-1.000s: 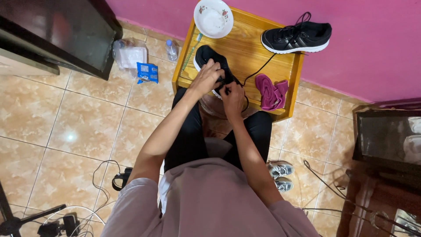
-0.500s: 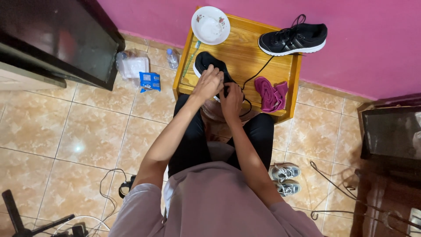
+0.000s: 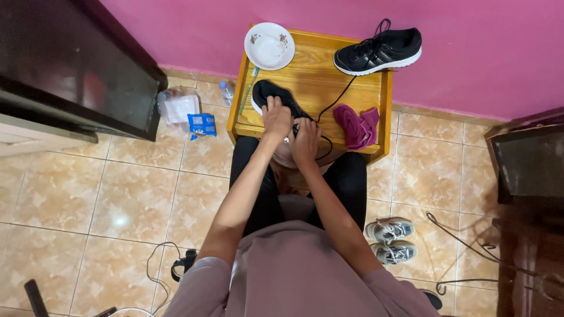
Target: A person is threading shoelaces through the eyelets of a black sneaker while sitting on the floor.
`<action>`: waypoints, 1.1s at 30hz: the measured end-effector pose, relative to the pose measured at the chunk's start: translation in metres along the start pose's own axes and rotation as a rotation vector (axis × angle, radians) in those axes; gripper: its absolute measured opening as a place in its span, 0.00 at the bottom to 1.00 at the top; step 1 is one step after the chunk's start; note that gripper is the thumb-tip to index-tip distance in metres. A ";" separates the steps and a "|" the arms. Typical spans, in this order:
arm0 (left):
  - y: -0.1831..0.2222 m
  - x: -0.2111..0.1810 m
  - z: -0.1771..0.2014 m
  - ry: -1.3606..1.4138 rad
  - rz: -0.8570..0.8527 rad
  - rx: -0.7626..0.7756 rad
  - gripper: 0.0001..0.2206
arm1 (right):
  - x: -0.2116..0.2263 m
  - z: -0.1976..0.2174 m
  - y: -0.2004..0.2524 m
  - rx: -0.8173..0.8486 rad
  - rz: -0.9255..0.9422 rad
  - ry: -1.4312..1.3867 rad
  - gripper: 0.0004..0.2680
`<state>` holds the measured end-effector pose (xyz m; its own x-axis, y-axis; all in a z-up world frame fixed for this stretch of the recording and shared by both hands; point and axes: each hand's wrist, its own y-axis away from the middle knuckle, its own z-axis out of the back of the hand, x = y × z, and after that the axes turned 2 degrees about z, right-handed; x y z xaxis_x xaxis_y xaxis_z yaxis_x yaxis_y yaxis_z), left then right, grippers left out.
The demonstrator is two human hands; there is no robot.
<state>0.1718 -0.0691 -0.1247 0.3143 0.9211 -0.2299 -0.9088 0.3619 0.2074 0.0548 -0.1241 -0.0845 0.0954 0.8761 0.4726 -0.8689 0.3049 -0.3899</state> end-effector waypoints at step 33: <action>0.062 -0.019 0.264 1.200 -0.530 -1.049 0.09 | -0.055 0.029 0.019 0.252 -0.157 -0.011 0.16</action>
<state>0.1822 -0.0266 0.1440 0.7015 -0.0648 -0.7097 -0.7113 -0.1259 -0.6915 0.0190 -0.1774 -0.0948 0.2344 0.8207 0.5210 -0.9372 0.3332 -0.1033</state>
